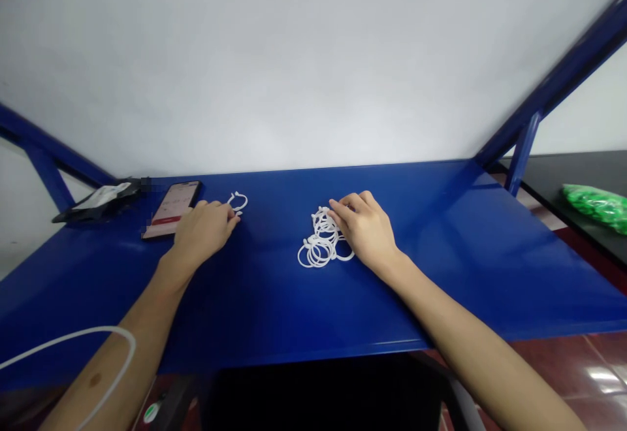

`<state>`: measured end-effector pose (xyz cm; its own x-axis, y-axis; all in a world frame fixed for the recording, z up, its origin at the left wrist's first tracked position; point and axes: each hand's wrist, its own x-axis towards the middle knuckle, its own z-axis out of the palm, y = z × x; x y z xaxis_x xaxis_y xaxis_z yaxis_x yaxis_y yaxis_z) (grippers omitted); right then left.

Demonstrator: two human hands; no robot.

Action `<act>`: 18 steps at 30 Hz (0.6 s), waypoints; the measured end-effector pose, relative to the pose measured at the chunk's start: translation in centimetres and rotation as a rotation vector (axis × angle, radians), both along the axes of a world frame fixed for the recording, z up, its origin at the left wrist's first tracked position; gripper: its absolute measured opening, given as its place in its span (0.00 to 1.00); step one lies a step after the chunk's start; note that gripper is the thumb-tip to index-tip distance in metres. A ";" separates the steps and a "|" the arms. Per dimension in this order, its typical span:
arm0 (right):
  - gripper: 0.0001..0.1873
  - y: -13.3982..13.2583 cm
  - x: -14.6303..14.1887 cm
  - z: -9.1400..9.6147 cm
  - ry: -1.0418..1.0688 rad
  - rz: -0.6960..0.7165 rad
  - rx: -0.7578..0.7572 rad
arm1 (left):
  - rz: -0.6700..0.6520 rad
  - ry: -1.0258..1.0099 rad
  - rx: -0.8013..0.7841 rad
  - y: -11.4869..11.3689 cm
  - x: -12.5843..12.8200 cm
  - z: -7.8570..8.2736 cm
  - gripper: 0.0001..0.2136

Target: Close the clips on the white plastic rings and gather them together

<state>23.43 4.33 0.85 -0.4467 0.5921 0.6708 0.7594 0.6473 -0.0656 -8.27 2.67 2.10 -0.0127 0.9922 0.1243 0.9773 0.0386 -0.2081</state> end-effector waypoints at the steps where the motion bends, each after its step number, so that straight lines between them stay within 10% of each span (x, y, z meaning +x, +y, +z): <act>1: 0.12 0.0 0.0 0.0 0.009 0.001 0.005 | -0.029 -0.013 -0.024 -0.1 0.2 0.1 0.12; 11: 0.16 -3.3 -2.0 1.4 0.242 0.359 -0.214 | -0.458 -1.336 -0.299 -3.5 6.5 2.7 0.07; 18: 0.10 -3.9 -2.5 0.5 0.459 0.342 -0.411 | -0.507 -1.566 -0.285 -4.2 8.5 0.8 0.07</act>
<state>20.96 0.44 1.34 -0.3786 0.7146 0.5883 0.3548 0.6991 -0.6208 0.20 -1.53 2.87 0.3664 0.9215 0.1292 0.1350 -0.1900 0.9724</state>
